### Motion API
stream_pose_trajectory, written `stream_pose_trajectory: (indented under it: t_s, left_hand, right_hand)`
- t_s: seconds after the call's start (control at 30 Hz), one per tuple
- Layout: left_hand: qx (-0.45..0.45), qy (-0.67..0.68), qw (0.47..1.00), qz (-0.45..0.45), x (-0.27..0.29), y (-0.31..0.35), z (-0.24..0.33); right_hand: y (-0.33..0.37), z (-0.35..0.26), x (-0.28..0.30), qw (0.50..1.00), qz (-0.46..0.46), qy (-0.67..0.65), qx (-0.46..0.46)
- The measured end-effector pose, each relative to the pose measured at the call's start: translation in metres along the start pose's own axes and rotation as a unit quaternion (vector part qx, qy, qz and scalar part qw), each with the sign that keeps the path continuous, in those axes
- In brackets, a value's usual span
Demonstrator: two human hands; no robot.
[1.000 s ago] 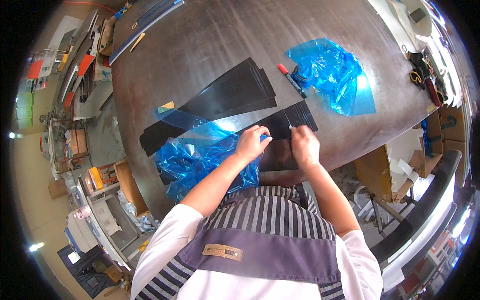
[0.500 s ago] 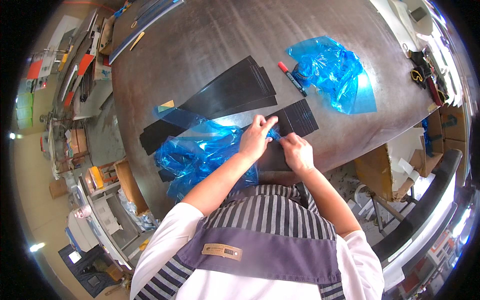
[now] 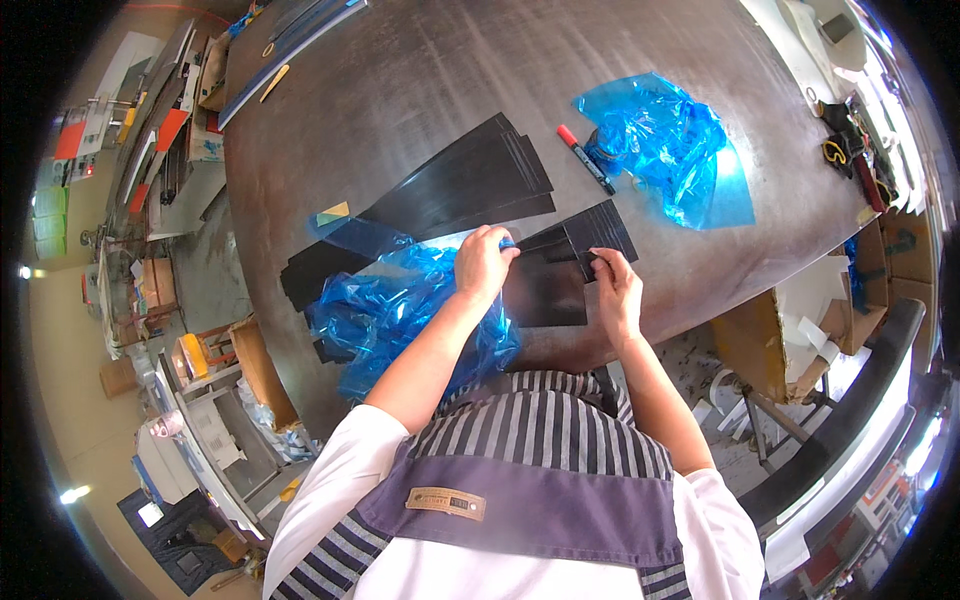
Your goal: The person applies blue tape to the edges of black rectangular material pieces on a workbench. They smooth the tape down with their fingers and peel off the backing from the tape as they work.
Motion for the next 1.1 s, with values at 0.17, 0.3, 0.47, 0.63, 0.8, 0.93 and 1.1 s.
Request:
stream_pose_trajectory:
  t_s: [0.17,0.3,0.47,0.63,0.8,0.93,1.1]
  left_hand:
    - [-0.020,0.069,0.996,-0.045,-0.001,0.002,0.005]
    - [-0.096,0.124,0.962,-0.224,-0.023,0.031,0.035]
    - [-0.032,0.151,0.973,-0.169,-0.026,0.027,0.020]
    - [-0.029,0.053,0.992,-0.107,-0.028,0.036,0.025]
    - [-0.029,0.054,0.993,-0.103,-0.031,0.037,0.022]
    - [-0.006,0.071,0.994,-0.088,-0.028,0.037,0.023]
    - [-0.010,0.046,0.994,-0.102,-0.026,0.035,0.028]
  right_hand:
    - [-0.018,0.024,-0.003,0.997,0.021,0.073,-0.012]
    - [-0.018,0.024,-0.010,0.997,-0.037,0.051,-0.054]
    - [-0.023,-0.019,-0.003,0.951,0.015,0.227,0.209]
    - [0.034,-0.021,-0.034,0.885,-0.220,0.230,0.341]
    - [0.020,-0.012,-0.028,0.899,-0.112,0.321,0.277]
    - [0.020,-0.015,-0.025,0.914,-0.088,0.286,0.274]
    - [0.032,-0.015,-0.030,0.894,-0.176,0.262,0.319]
Point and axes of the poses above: each hand's wrist, its own y-axis away from the middle knuckle, its own x-axis out of the back of the hand, z = x × y, the point moved 6 cm from there along -y, towards the middle knuckle, and after that the axes turned 12 degrees about z, right-handed, at the moved point
